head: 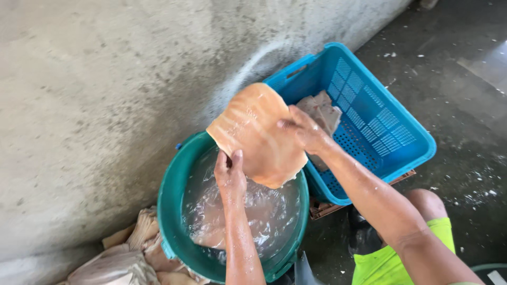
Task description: The person washes large pieces of raw meat by hand in a green bucket of water, then places the cleaned pieces into a blue basket. The person repeats this process for multiple pieces throughout the clip.
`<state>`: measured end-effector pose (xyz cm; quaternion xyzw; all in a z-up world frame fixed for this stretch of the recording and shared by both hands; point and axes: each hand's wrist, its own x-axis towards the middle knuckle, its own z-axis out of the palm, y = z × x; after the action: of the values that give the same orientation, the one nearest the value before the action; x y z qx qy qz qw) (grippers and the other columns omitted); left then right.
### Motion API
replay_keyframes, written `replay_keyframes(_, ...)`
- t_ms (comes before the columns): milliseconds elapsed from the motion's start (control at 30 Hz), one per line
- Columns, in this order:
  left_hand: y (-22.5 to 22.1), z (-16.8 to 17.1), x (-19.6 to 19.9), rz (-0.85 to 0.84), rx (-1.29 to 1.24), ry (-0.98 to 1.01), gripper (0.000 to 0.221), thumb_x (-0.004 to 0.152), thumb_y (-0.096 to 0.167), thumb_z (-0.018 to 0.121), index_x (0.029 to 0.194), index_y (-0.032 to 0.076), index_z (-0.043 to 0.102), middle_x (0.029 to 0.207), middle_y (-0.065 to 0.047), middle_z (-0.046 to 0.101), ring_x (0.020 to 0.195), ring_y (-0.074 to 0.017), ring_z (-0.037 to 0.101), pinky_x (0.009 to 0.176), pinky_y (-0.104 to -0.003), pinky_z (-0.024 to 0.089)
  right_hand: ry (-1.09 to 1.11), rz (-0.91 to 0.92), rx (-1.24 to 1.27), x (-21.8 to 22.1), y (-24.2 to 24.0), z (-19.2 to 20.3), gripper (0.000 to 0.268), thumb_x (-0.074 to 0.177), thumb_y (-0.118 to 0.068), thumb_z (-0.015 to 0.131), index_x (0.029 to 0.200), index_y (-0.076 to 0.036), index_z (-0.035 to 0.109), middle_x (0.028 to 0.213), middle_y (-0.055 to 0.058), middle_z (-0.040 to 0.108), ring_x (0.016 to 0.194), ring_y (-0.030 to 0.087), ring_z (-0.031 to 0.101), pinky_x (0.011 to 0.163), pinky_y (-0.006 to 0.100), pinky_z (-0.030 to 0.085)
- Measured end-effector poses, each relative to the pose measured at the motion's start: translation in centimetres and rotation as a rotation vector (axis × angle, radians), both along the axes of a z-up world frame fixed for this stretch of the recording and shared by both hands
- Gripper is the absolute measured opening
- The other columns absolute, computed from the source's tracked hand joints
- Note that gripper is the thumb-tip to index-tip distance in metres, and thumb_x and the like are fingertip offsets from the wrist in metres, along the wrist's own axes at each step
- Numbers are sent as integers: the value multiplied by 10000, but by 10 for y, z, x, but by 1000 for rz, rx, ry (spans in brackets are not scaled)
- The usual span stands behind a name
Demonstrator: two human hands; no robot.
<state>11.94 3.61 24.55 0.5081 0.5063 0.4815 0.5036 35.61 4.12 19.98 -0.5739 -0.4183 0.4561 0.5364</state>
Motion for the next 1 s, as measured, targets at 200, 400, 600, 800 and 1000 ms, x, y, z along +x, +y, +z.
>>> replay_keyframes(200, 15, 15, 120, -195, -46, -54, 476, 925, 30, 656, 1384, 6, 534, 1157, -100, 693, 971, -157, 634, 850, -311, 524, -150, -102, 31, 122, -19, 22, 272, 992, -230, 661, 1152, -25, 583, 985, -6, 592, 932, 84, 516, 788, 297, 482)
replay_keyframes(400, 24, -80, 232, -264, -132, 120, 538, 892, 52, 689, 1393, -4, 501, 1260, -159, 672, 1111, -254, 665, 956, -356, 513, -367, -275, -109, 225, -26, -83, 281, 953, -213, 682, 1110, -19, 552, 944, 59, 602, 909, 133, 533, 778, 364, 490)
replay_keyframes(600, 31, -211, 293, -253, -289, 376, 583, 879, 69, 723, 1403, -10, 479, 1316, -210, 631, 1170, -318, 645, 1003, -389, 497, -537, -378, -462, 258, -32, -209, 313, 915, -285, 664, 1078, -46, 546, 954, 239, 649, 930, 362, 644, 834, 484, 497)
replay_keyframes(800, 25, -305, 308, -218, -397, 323, 591, 848, -1, 638, 1421, 32, 495, 1296, -179, 667, 1158, -302, 672, 1000, -385, 504, -377, -382, -724, 264, -24, -283, 440, 926, -273, 607, 1301, -66, 505, 1215, 284, 638, 1167, 446, 609, 965, 502, 488)
replay_keyframes(1000, 29, -360, 316, -187, -264, 152, 552, 838, -43, 630, 1385, 9, 578, 1264, -166, 701, 1120, -264, 676, 980, -355, 513, -476, -308, -620, 276, -18, -292, 486, 984, -296, 494, 1394, -36, 477, 1337, 324, 584, 1262, 462, 553, 1076, 516, 419)
